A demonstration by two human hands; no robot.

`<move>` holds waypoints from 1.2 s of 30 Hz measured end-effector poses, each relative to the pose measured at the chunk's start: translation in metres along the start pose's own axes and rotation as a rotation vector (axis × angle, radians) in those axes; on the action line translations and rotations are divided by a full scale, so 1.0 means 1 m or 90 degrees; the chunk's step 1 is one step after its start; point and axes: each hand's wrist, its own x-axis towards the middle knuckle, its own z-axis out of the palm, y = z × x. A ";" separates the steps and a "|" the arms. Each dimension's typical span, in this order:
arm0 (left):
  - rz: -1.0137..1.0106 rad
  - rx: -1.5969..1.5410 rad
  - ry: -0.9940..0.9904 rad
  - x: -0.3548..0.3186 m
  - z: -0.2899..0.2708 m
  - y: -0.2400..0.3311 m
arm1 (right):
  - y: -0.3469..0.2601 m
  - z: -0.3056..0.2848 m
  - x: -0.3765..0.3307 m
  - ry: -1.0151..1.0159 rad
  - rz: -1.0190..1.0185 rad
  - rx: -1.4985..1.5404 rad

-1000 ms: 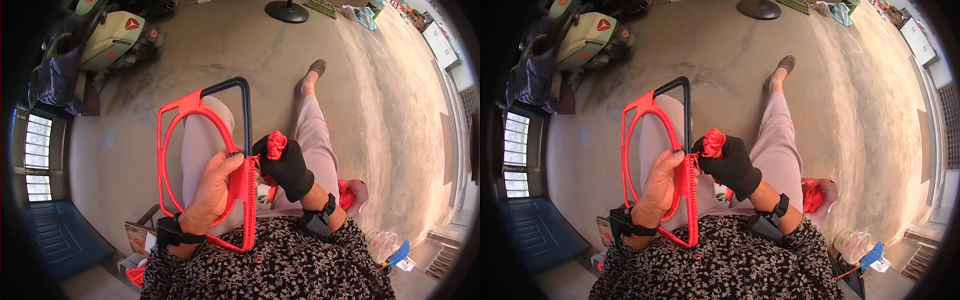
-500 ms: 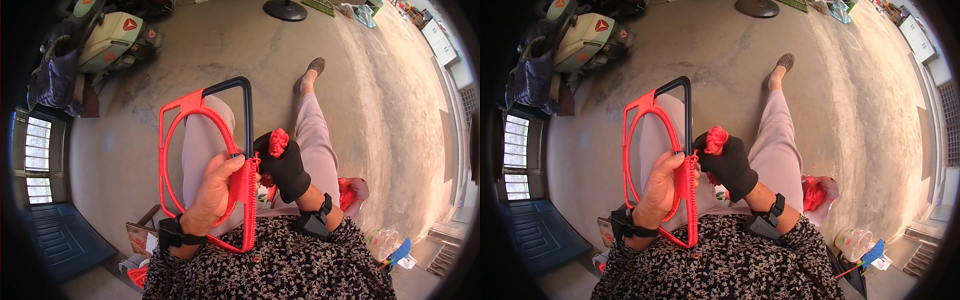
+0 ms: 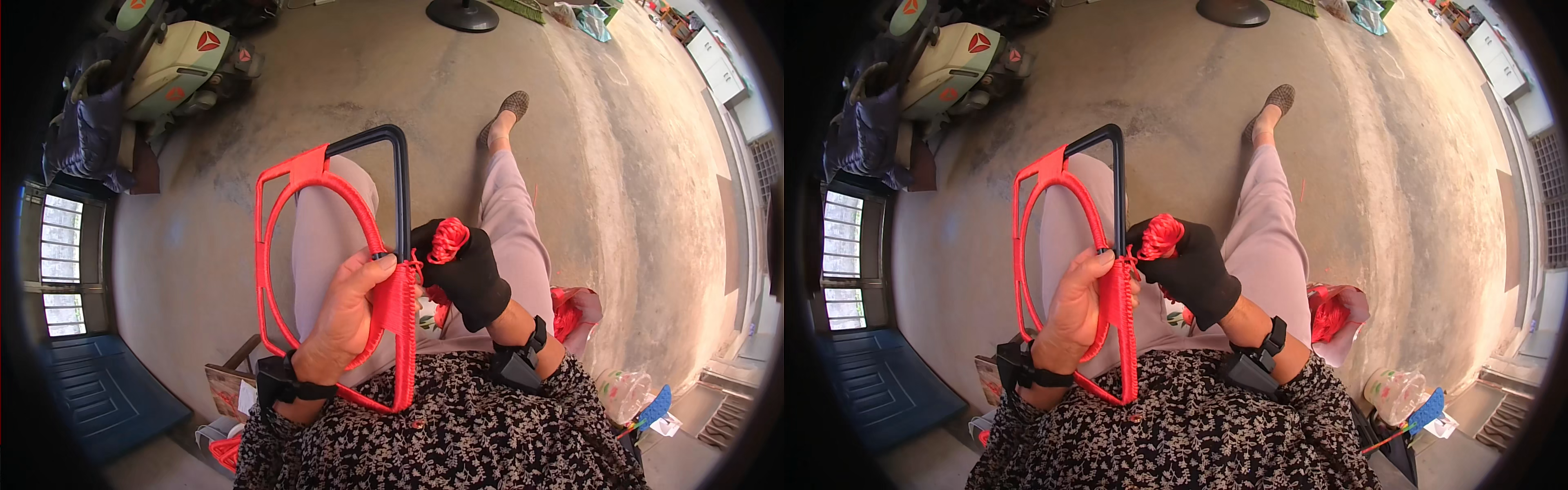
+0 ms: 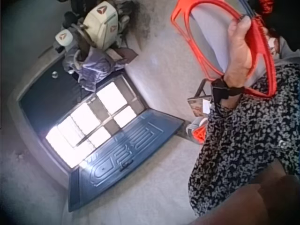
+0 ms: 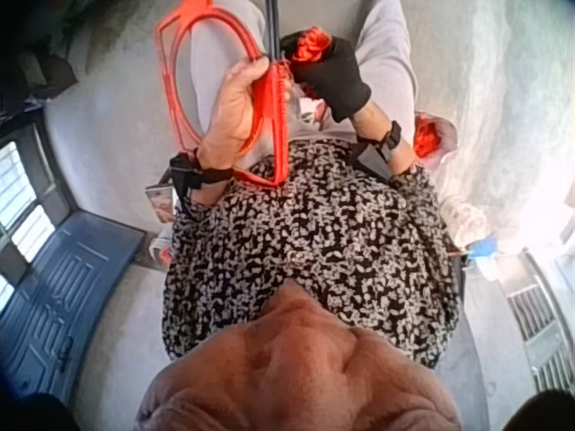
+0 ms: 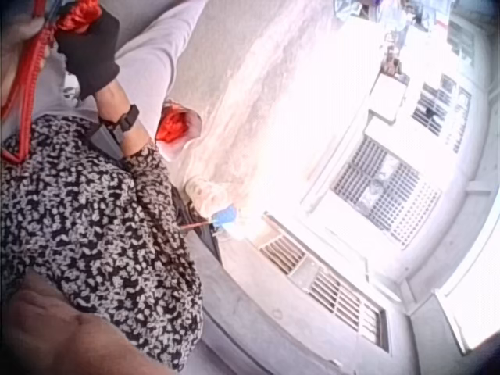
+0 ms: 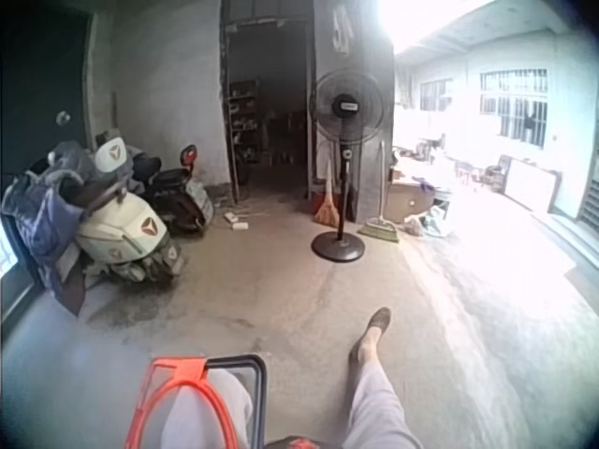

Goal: The person is weaving a red plastic rope onto a black metal chair frame.

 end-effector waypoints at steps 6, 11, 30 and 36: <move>0.023 0.024 0.078 -0.001 0.008 -0.003 | -0.006 -0.001 -0.001 0.057 0.149 0.126; 0.029 0.027 0.046 0.000 0.003 -0.003 | -0.005 0.002 -0.017 0.046 0.195 0.134; 0.073 0.091 0.060 0.015 -0.005 -0.011 | -0.052 -0.043 -0.029 0.021 0.329 -0.099; 0.069 0.055 0.054 0.014 -0.004 -0.015 | -0.048 -0.015 -0.015 0.034 0.373 -0.110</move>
